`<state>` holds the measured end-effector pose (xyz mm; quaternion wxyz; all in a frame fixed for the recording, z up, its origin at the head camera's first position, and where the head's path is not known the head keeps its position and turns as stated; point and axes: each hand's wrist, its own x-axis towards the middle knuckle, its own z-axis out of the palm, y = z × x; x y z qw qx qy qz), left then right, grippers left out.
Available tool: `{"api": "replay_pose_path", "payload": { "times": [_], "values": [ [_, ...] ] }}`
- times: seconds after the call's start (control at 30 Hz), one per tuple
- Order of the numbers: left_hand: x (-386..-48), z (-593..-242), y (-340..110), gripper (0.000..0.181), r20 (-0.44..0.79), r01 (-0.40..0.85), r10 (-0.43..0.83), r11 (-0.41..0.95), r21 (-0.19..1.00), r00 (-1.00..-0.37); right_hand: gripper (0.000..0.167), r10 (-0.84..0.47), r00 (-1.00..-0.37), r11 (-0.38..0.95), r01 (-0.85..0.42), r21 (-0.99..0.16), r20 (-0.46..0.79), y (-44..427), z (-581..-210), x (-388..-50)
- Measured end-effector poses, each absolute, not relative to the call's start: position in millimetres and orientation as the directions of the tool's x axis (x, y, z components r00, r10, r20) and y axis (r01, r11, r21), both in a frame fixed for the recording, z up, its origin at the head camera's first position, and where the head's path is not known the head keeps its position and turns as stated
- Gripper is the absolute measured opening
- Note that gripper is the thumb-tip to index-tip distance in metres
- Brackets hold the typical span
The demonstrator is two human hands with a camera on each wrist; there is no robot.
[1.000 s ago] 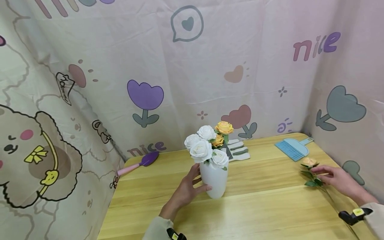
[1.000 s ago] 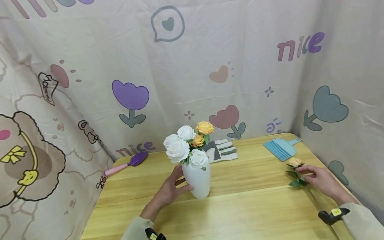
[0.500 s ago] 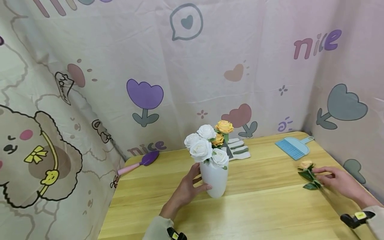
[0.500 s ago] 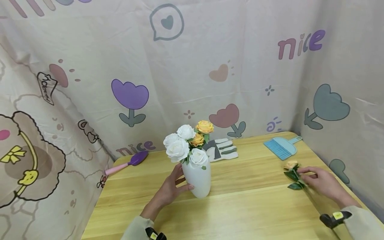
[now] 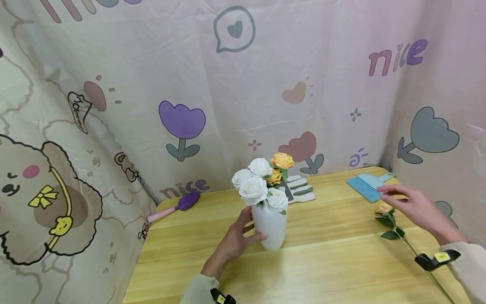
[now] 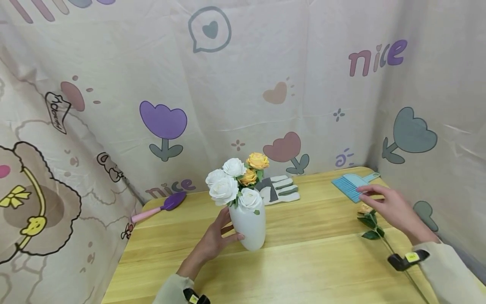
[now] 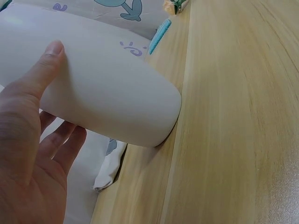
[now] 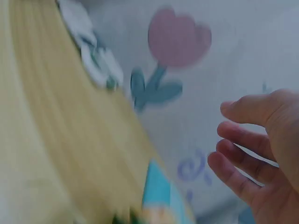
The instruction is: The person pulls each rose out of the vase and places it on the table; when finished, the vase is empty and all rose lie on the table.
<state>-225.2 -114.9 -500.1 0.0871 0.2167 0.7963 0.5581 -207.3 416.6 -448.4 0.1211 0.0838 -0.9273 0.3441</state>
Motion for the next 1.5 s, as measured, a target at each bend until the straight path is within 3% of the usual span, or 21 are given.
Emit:
{"api": "replay_pose_path", "payload": {
  "times": [0.27,0.43,0.7,0.93,1.1,1.3,1.5],
  "values": [
    [-225,-500,-115,0.097,0.073,0.217,0.43,0.295,0.931,-0.9,0.023,-0.144,-0.907,0.541,-0.406,-0.737,0.395,325,-402,-227],
    [-224,-500,-115,0.098,0.063,0.202,0.426,0.29,0.936,-0.902,0.022,-0.27,-0.875,0.44,-0.484,-0.757,0.403,269,-386,-239],
    [-225,-502,-113,0.093,0.105,0.251,0.446,0.283,0.926,-0.889,0.023,-0.389,-0.847,0.247,-0.474,-0.845,0.362,202,-379,-250],
    [-224,-503,-111,0.092,0.129,0.272,0.459,0.261,0.926,-0.879,0.027,-0.397,-0.852,0.145,-0.426,-0.893,0.342,181,-387,-251],
    [-224,-502,-112,0.093,0.137,0.279,0.454,0.262,0.924,-0.881,0.026,-0.359,-0.868,0.148,-0.416,-0.897,0.343,178,-389,-252],
    [-224,-504,-114,0.095,0.112,0.244,0.454,0.245,0.938,-0.884,0.036,-0.295,-0.897,0.163,-0.388,-0.907,0.33,179,-383,-247],
    [-224,-505,-116,0.097,0.131,0.264,0.454,0.243,0.933,-0.881,0.042,-0.304,-0.877,0.102,-0.419,-0.902,0.373,175,-379,-246]
  ]
}}
